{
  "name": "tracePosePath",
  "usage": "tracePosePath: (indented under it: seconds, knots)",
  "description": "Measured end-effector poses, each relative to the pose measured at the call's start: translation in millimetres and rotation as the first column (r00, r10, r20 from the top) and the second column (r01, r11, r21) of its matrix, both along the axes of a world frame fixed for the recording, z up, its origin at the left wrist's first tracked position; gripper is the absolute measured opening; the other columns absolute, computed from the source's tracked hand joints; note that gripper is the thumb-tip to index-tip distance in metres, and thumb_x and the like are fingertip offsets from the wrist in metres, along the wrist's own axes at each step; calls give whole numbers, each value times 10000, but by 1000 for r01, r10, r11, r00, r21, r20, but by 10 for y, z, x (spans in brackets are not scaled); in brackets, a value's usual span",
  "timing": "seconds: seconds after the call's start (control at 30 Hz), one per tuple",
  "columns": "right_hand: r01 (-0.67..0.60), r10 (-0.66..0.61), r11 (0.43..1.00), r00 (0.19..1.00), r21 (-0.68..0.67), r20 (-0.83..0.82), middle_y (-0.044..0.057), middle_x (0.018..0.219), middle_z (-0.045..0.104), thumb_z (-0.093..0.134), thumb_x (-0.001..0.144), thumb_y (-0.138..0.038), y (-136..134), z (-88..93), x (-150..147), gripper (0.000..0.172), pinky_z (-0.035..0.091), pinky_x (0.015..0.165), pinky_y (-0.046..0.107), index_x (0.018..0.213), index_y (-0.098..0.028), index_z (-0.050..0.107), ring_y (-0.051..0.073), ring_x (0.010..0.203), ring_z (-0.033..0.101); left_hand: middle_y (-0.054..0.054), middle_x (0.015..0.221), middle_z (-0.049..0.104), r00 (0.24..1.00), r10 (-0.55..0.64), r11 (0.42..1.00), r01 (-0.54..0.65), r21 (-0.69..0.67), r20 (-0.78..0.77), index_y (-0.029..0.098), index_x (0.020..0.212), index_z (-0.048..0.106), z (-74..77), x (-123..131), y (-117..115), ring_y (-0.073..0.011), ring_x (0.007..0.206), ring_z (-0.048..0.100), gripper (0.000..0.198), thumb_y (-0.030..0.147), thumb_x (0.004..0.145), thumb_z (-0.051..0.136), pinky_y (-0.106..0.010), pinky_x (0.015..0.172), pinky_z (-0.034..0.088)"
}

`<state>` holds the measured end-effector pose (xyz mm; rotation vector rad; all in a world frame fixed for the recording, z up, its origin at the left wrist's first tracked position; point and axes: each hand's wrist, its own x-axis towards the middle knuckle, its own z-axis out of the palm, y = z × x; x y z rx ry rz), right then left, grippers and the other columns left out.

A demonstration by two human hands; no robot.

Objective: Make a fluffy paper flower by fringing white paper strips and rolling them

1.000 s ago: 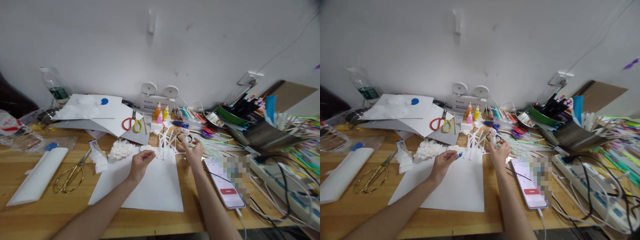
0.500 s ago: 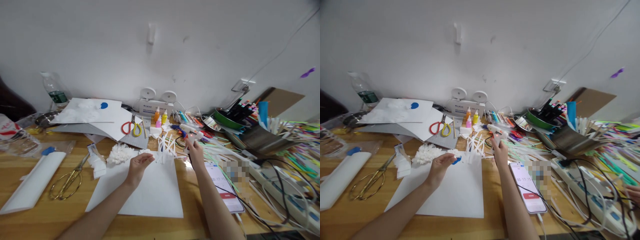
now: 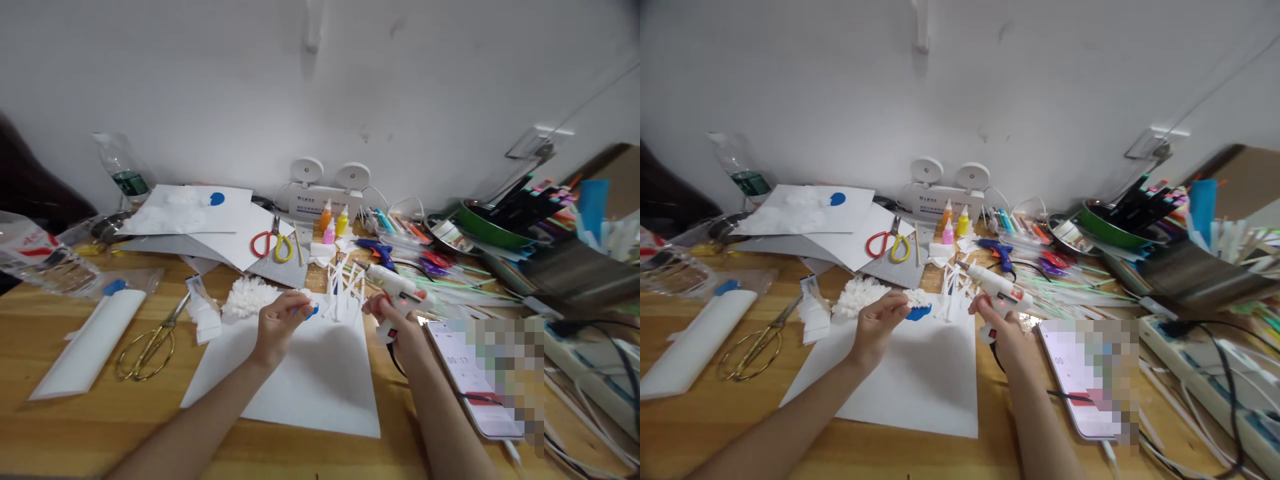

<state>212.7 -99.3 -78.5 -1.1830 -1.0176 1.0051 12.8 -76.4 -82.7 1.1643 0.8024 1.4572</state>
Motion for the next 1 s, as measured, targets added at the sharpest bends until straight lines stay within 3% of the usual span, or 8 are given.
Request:
tracePosePath:
  seconds: [0.2,0.4,0.6,1.0]
  knots:
    - [-141,153,987,971,-77,186,24,657,559,534,684,-339,-120,19,-56,194,372,645,286,577,-179,561,189,697,515,1,708,562,993,71,996,-65,67,-99,191,683,666,87,-34,-22,-93,684,512,75,139,631,655,-216,637,414]
    - [-223,243,960,964,-166,108,22,622,569,585,634,-359,-170,-191,-37,191,392,608,296,613,-170,572,188,628,516,-11,707,581,988,63,996,-53,75,-140,182,681,662,127,-48,-40,-106,698,525,69,140,627,660,-227,647,423]
    - [-187,203,943,979,-274,29,33,694,628,651,556,-351,-217,-319,-22,248,426,631,308,717,-164,628,211,669,553,-16,689,591,986,57,997,-48,63,-157,186,659,667,149,-38,-42,-114,691,530,52,174,609,678,-233,634,427]
    - [-235,257,929,965,-286,42,14,611,571,612,545,-279,-220,-182,-60,130,403,573,264,604,-165,590,174,619,505,-7,699,591,987,22,998,-13,56,-162,211,668,667,136,-32,-41,-109,706,525,79,144,627,663,-236,666,417]
